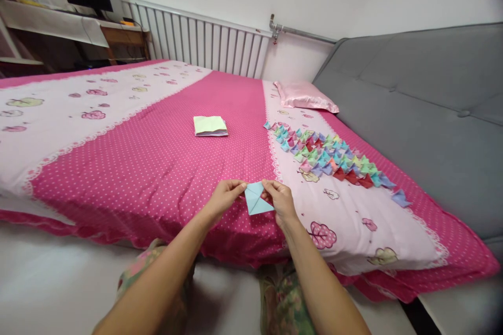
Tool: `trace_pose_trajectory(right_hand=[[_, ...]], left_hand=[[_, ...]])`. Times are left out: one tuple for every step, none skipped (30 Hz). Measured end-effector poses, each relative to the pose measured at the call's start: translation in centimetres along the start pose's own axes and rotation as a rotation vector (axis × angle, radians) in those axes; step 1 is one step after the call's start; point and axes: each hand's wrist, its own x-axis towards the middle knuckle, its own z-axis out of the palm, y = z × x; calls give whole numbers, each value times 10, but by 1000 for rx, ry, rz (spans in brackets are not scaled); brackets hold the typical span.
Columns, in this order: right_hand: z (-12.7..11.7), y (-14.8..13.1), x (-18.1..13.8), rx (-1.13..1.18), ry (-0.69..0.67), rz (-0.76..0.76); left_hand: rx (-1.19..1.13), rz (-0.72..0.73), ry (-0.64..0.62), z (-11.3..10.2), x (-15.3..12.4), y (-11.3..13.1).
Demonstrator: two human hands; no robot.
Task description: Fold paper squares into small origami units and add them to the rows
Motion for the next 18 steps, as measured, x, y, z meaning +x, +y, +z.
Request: trace_pose_trajectory(right_hand=[[-1,0,0,1,21,5],[-2,0,1,3,43,10],[-3,0,2,7,63,15],[-4,0,2,10,80,22],[-4,1,3,13,92,31],[-5,1,3,18,98,44],[-5,2,3,22,98,58],[-4,2,3,28,94,74],[-3,3,2,35,86,91],[-2,3,2,44,77,107],[-1,4,1,53,66,122],[0,3,0,63,53,137],[1,3,-1,74,37,150],[2,3,-1,85,18,163],[2,2,-2,94,-1,172],[2,1,-2,103,-20,180],[1,1,-1,108,-35,187],[0,0,-1,105,-41,183]], left_hand=[[85,52,8,-1,0,-1],[191,125,26,-2,-1,-2],[314,214,43,-3,-2,-3],[445,315,52,-4,-3,-4],[574,421,53,-4,-3,-5],[692,524,48,-5,-4,-6],[795,615,37,-5,-5,-7],[880,689,24,-5,-5,-8],[945,751,15,-4,-4,-8],[989,804,10,-3,-4,-9],[1013,846,4,-3,-3,-10],[1016,876,-1,-2,-2,-11],[998,896,0,-2,-2,-12],[963,899,4,-2,-1,-14],[915,884,10,-2,-1,-15],[855,846,17,-2,-1,-16],[785,781,31,-2,-1,-16],[706,689,49,-2,-1,-15]])
